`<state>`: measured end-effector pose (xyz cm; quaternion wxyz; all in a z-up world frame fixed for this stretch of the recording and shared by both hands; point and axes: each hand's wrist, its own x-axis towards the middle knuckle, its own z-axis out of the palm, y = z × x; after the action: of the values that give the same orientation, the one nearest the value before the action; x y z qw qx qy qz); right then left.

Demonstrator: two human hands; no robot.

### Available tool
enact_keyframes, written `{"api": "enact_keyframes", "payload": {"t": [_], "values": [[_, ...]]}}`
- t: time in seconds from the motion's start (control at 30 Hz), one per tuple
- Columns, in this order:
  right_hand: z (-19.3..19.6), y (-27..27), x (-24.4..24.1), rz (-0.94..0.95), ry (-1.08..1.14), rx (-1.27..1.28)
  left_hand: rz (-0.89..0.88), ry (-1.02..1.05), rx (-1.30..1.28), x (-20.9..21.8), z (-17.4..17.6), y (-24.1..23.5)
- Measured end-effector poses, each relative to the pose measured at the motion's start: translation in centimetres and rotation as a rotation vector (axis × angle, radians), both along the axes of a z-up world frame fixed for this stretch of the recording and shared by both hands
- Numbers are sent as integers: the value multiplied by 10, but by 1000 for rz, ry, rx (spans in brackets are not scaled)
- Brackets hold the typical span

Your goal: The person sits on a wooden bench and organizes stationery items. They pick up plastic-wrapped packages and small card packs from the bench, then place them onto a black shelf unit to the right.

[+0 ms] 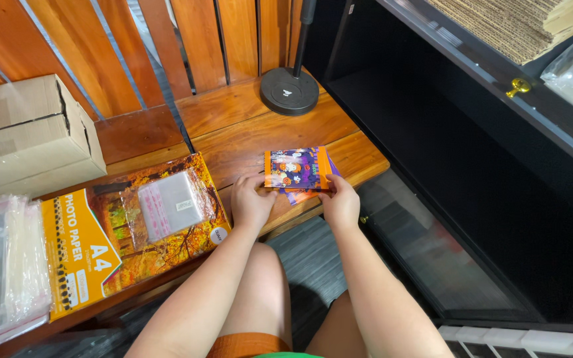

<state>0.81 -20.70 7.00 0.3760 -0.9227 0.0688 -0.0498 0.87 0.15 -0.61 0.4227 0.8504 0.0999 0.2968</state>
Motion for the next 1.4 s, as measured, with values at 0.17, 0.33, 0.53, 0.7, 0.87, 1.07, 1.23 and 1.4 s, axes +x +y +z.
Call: {"api": "enact_keyframes", "payload": {"t": [0.17,0.33,0.53,0.7,0.87,1.07,1.23,1.4], "values": [[-15,-2,3,-18,-39,33,37,50,-90,-5,5,-3],[-23,-5,5,-16,-121,29,29,50,-119,-7,12,-6],[-25,-7,6,-13,-161,2,53,-51,-58,-4,1,-5],[-31,-9,11,-7,-140,-28,53,-17,-90,-7,7,-4],[-25,-6,6,-3,-138,-45,62,101,-153,-3,8,-3],[-23,-6,4,13,-149,-47,34,74,-152,-6,5,-3],[-25,-5,4,14,-158,-53,29,7,-25,3,-17,-2],[-29,-6,5,-11,-184,-30,-45,32,63,1,-13,-1]]}}
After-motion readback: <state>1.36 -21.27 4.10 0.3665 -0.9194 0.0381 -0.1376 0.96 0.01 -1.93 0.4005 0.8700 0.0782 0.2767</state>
